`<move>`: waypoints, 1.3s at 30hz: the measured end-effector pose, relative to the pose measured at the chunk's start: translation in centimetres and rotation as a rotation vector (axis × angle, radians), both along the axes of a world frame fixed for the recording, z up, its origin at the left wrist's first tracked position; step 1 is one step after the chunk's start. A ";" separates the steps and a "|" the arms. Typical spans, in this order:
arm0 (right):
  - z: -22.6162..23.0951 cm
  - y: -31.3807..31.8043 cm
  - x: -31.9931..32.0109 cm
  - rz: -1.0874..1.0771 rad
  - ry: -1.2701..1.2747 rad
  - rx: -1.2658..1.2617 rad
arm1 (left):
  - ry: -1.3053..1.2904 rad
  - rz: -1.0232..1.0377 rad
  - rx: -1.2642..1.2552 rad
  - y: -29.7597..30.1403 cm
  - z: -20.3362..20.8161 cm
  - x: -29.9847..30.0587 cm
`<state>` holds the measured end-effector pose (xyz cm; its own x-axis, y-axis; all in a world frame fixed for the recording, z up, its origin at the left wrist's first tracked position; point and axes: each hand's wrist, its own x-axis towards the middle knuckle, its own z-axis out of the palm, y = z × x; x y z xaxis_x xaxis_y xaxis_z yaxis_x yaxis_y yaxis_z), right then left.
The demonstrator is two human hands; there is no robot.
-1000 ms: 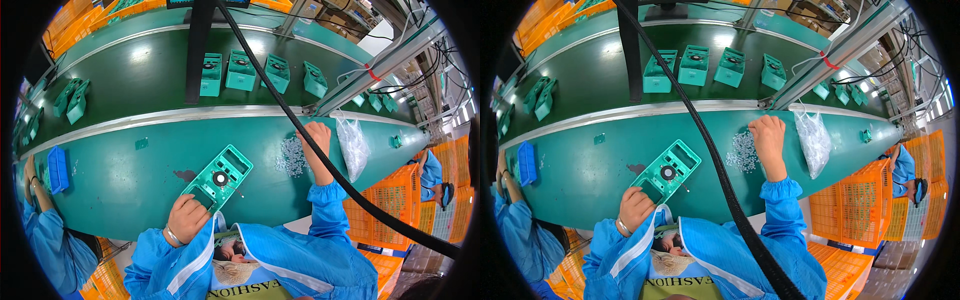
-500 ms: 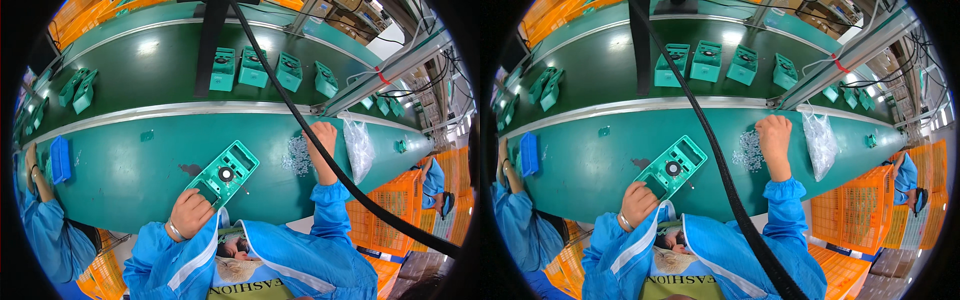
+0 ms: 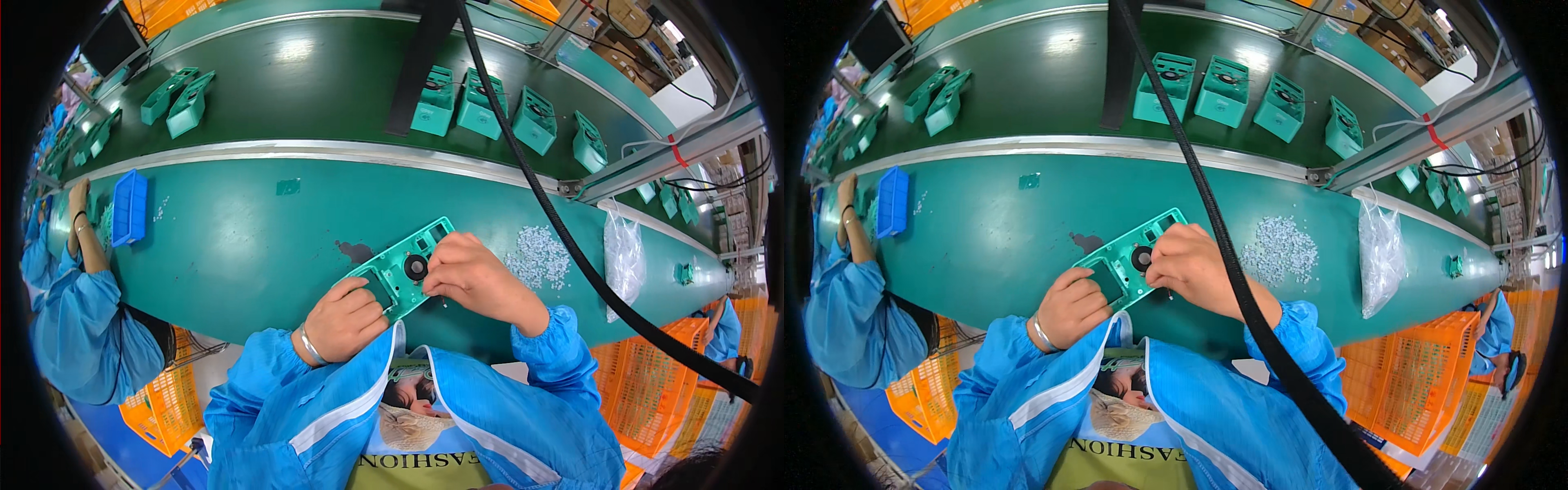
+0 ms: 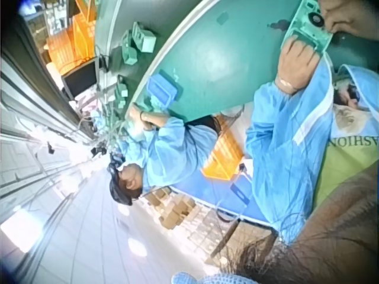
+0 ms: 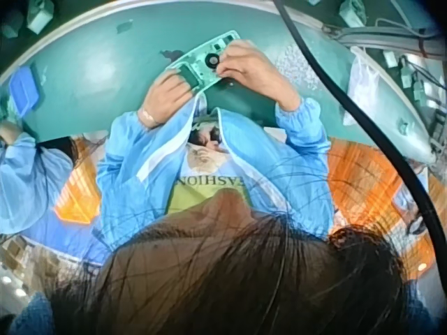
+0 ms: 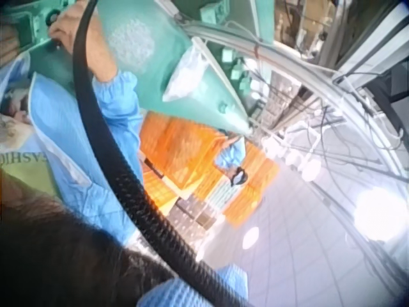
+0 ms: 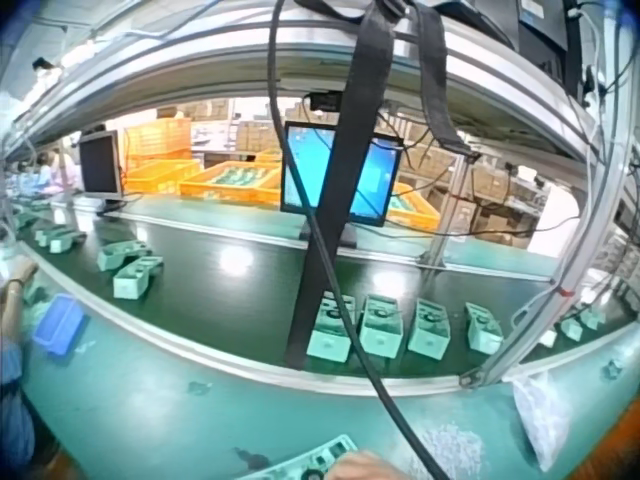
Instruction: The person assembles small circular components and tiny plastic parts into a green plastic electronics housing by hand, taking the components from a blue component bin.
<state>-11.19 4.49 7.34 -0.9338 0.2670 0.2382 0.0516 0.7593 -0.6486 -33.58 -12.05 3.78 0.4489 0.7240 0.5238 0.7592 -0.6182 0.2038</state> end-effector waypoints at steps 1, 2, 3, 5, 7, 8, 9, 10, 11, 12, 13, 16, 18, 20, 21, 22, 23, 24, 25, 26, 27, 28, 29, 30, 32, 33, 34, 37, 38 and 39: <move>-0.1 -0.1 -0.2 0.010 0.002 -0.003 | -0.009 -0.007 0.005 0.0 0.0 0.0; -0.1 -0.1 -0.4 0.009 0.003 0.012 | -0.008 0.003 0.003 -0.1 -0.1 -0.1; -0.2 0.0 -0.5 0.008 0.003 0.027 | -0.009 -0.008 -0.002 -0.1 -0.1 -0.1; 0.1 0.0 -0.6 0.020 -0.017 0.035 | -0.011 -0.013 -0.010 -0.2 -0.2 -0.1; 0.2 0.0 -0.7 0.021 -0.005 0.066 | -0.022 -0.017 -0.013 -0.2 -0.2 0.0; 0.2 0.0 -0.8 0.025 -0.005 0.064 | -0.022 -0.014 -0.014 -0.2 -0.2 -0.1; 0.3 0.0 -0.9 0.028 -0.011 0.075 | -0.014 -0.013 -0.017 -0.3 -0.2 -0.1; 0.4 0.0 -0.9 0.031 -0.018 0.085 | -0.006 -0.012 -0.019 -0.3 -0.2 -0.1; 0.4 0.0 -1.0 0.033 -0.018 0.084 | -0.007 -0.010 -0.020 -0.2 -0.2 -0.1; 0.5 -0.1 -1.0 0.033 -0.024 0.096 | -0.013 -0.009 -0.004 -0.1 -0.3 0.0; 0.6 -0.2 -1.1 0.032 -0.030 0.107 | -0.020 -0.010 0.012 -0.1 -0.3 0.0; 1.0 -0.2 -1.3 0.041 -0.031 0.154 | -0.023 -0.001 0.010 -0.1 -0.3 0.0; 1.3 -0.2 -1.4 0.059 -0.045 0.199 | -0.017 -0.001 -0.007 -0.2 -0.4 0.0; 1.4 -0.1 -1.6 0.075 -0.059 0.245 | -0.012 -0.003 -0.025 -0.3 -0.3 -0.1; 1.4 0.0 -1.8 0.074 -0.084 0.255 | -0.012 -0.002 -0.025 -0.3 -0.3 -0.1; 1.5 0.1 -1.9 0.074 -0.110 0.265 | -0.012 -0.001 -0.024 -0.3 -0.3 -0.1; 1.4 0.3 -2.0 0.070 -0.108 0.267 | -0.009 -0.004 -0.022 -0.3 -0.2 0.0; 1.2 0.6 -2.1 0.109 -0.140 0.251 | -0.001 -0.003 -0.021 -0.4 -0.2 0.0; 1.0 0.9 -2.1 0.147 -0.171 0.234 | 0.007 -0.002 -0.019 -0.5 -0.1 0.1; 0.9 1.1 -2.2 0.147 -0.171 0.236 | 0.007 -0.002 -0.017 -0.4 -0.1 0.0; 0.9 1.4 -2.3 0.144 -0.226 0.155 | 0.003 -0.002 -0.016 -0.4 -0.2 0.0; 0.8 1.5 -2.3 0.141 -0.280 0.074 | -0.002 -0.003 -0.014 -0.3 -0.2 -0.1; 0.7 1.6 -2.2 0.145 -0.280 0.076 | -0.002 0.002 -0.013 -0.4 -0.2 -0.1; 0.6 1.7 -2.0 0.145 -0.271 0.026 | -0.011 0.002 -0.009 -0.3 -0.2 -0.1; 0.4 1.6 -2.0 0.145 -0.263 -0.024 | -0.021 0.002 -0.005 -0.3 -0.1 -0.1; 0.3 1.5 -2.0 0.144 -0.253 0.000 | -0.015 0.001 -0.005 -0.4 -0.1 -0.2; 0.3 1.5 -2.1 0.142 -0.244 0.024 | -0.010 0.000 -0.005 -0.4 0.0 -0.3; 0.9 1.0 -2.4 0.133 -0.255 0.059 | -0.005 0.001 -0.008 -0.5 0.2 -0.4; 1.0 0.9 -2.4 0.130 -0.255 0.061 | -0.005 -0.001 -0.006 -0.5 0.2 -0.4; 1.1 0.8 -2.4 0.124 -0.249 0.076 | -0.005 -0.001 -0.004 -0.5 0.3 -0.3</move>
<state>-13.61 5.27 8.48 -0.9904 0.1374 0.0122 0.1062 0.8156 -0.5687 -33.91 -12.50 4.03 0.4466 0.7258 0.5232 0.7577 -0.6178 0.2103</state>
